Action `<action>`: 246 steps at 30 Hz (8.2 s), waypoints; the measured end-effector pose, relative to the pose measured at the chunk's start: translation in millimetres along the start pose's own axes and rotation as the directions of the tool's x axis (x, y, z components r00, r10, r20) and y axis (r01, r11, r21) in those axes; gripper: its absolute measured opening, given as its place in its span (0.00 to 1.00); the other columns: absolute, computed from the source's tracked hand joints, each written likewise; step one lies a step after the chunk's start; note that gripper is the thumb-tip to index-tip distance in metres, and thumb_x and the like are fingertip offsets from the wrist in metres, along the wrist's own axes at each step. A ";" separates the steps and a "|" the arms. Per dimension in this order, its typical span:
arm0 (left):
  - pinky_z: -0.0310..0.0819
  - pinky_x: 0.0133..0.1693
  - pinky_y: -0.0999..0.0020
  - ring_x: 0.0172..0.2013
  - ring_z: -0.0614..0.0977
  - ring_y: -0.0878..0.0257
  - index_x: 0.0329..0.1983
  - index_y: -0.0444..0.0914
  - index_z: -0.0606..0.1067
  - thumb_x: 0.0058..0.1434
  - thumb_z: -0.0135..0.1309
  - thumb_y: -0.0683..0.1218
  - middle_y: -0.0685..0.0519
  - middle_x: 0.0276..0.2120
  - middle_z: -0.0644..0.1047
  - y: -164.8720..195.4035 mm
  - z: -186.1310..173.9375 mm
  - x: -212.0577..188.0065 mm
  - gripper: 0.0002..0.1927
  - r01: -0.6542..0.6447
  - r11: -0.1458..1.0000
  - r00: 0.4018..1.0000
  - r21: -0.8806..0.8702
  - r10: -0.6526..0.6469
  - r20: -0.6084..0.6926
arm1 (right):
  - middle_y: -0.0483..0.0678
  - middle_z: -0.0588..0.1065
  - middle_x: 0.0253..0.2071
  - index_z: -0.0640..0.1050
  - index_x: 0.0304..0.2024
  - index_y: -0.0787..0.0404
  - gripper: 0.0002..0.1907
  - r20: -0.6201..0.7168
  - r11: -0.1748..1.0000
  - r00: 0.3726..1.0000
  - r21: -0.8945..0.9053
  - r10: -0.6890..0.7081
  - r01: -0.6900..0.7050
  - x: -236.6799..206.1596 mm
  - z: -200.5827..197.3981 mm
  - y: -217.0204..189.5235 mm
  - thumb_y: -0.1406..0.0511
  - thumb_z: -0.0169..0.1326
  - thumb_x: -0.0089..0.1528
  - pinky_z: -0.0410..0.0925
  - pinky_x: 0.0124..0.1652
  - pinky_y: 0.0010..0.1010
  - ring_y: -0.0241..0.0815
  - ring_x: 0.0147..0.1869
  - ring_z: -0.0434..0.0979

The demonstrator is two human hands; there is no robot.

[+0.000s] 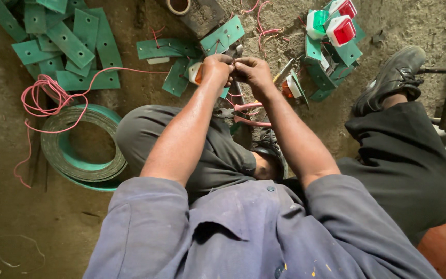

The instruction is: The person sits on the floor and assembles small electrical components by connecting wires to green circuit boards and attaching colored light housings. They use pliers and a screwdriver to secure connections and fasten parts, handling multiple units one at a time.

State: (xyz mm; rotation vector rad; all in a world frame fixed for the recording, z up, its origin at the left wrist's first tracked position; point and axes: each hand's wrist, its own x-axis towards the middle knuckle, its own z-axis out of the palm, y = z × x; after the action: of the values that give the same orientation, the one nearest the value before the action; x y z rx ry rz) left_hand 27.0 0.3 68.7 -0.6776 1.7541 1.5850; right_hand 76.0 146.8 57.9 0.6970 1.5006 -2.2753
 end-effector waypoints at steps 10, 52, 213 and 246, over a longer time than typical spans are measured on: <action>0.69 0.19 0.67 0.20 0.78 0.64 0.42 0.34 0.82 0.56 0.58 0.36 0.50 0.27 0.81 6.5 -3.2 0.7 0.10 -0.052 0.998 0.999 -0.028 0.052 -0.002 | 0.49 0.82 0.35 0.82 0.42 0.68 0.09 0.008 0.926 0.984 -0.337 -0.175 0.168 4.5 3.8 -0.5 0.68 0.63 0.63 0.73 0.36 0.24 0.33 0.34 0.80; 0.71 0.21 0.69 0.22 0.79 0.66 0.36 0.36 0.83 0.62 0.55 0.37 0.53 0.26 0.82 4.3 -5.0 14.3 0.06 -0.136 0.990 0.990 0.045 0.133 0.045 | 0.46 0.78 0.27 0.80 0.35 0.63 0.06 0.001 0.988 0.992 -0.097 0.124 -0.123 7.1 12.5 -27.4 0.67 0.55 0.62 0.66 0.29 0.29 0.38 0.28 0.75; 0.75 0.26 0.66 0.26 0.81 0.63 0.33 0.38 0.78 0.60 0.47 0.35 0.51 0.27 0.81 11.4 -2.6 12.3 0.09 -0.209 0.977 0.972 -0.050 0.213 0.103 | 0.50 0.77 0.31 0.81 0.41 0.60 0.09 -0.095 0.894 0.996 -0.445 0.002 -0.044 -8.3 17.5 -40.4 0.61 0.55 0.67 0.73 0.35 0.33 0.42 0.33 0.79; 0.74 0.31 0.65 0.30 0.79 0.62 0.53 0.41 0.80 0.59 0.54 0.36 0.50 0.35 0.83 -12.5 1.8 30.1 0.19 -0.318 0.944 0.947 0.088 0.312 0.075 | 0.43 0.77 0.28 0.83 0.37 0.64 0.14 -0.013 0.994 0.999 -0.098 0.039 -0.040 18.9 2.6 2.1 0.59 0.59 0.66 0.64 0.29 0.24 0.33 0.28 0.73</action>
State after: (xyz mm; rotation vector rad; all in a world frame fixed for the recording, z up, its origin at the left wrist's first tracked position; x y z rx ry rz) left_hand 17.4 2.2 37.5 -0.3072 1.9543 1.6922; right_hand 60.9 143.5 46.6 0.7059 1.5781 -2.1553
